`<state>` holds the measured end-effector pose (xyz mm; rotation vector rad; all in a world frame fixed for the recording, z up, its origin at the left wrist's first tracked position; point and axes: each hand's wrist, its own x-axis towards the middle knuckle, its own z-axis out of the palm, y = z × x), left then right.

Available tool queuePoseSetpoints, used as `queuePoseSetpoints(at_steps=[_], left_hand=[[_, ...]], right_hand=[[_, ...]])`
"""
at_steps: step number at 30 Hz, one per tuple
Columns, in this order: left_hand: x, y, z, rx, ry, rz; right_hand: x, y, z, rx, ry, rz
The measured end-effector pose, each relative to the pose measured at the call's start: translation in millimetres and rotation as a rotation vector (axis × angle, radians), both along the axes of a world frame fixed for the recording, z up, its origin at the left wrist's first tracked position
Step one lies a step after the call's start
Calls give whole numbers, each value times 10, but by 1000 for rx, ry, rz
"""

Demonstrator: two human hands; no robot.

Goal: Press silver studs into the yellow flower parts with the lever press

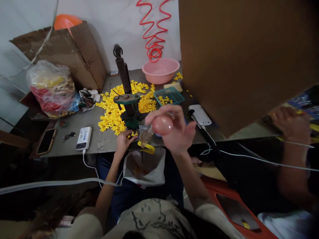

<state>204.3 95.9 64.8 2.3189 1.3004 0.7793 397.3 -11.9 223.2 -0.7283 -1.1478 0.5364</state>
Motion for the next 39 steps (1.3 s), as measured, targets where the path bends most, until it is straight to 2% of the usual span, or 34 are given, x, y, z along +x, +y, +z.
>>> queuePoseSetpoints(at_steps=[2, 5, 6, 8, 9, 11, 16, 19, 22, 25, 28, 33, 36, 39], left_hand=[[-108, -155, -6, -59, -9, -77], [-259, -474, -60, -162, 12, -199], [-294, -577, -81, -185, 9, -222], [-339, -736, -112, -212, -42, -223], [-351, -784, -118, -222, -87, -208], [-362, -815, -108, -234, -192, -171], [-336, -695, -3, -298, -330, -118], [-288, -643, 63, -360, -331, -115], [-242, -631, 102, -342, -298, -152], [-204, -635, 96, -312, -333, -192], [-172, -638, 55, -332, -395, -182], [-136, -618, 14, -397, -473, -132], [-119, -593, 31, -420, -499, -84], [-81, -581, 64, -416, -482, -101]], right_hand=[[325, 126, -171, -184, -170, -174], [836, 255, -663, -568, -658, -473], [969, 282, -849, -686, -821, -503], [1141, 320, -1168, -828, -1041, -505], [1180, 334, -1282, -856, -1091, -494], [1190, 359, -1405, -864, -1101, -502], [1117, 407, -1346, -816, -1004, -538], [1121, 430, -1308, -851, -965, -527], [1133, 453, -1324, -846, -976, -465], [1093, 477, -1360, -754, -1073, -412], [1008, 496, -1389, -715, -1122, -430], [949, 491, -1387, -739, -1005, -431], [959, 469, -1344, -717, -961, -454], [945, 448, -1291, -671, -850, -499]])
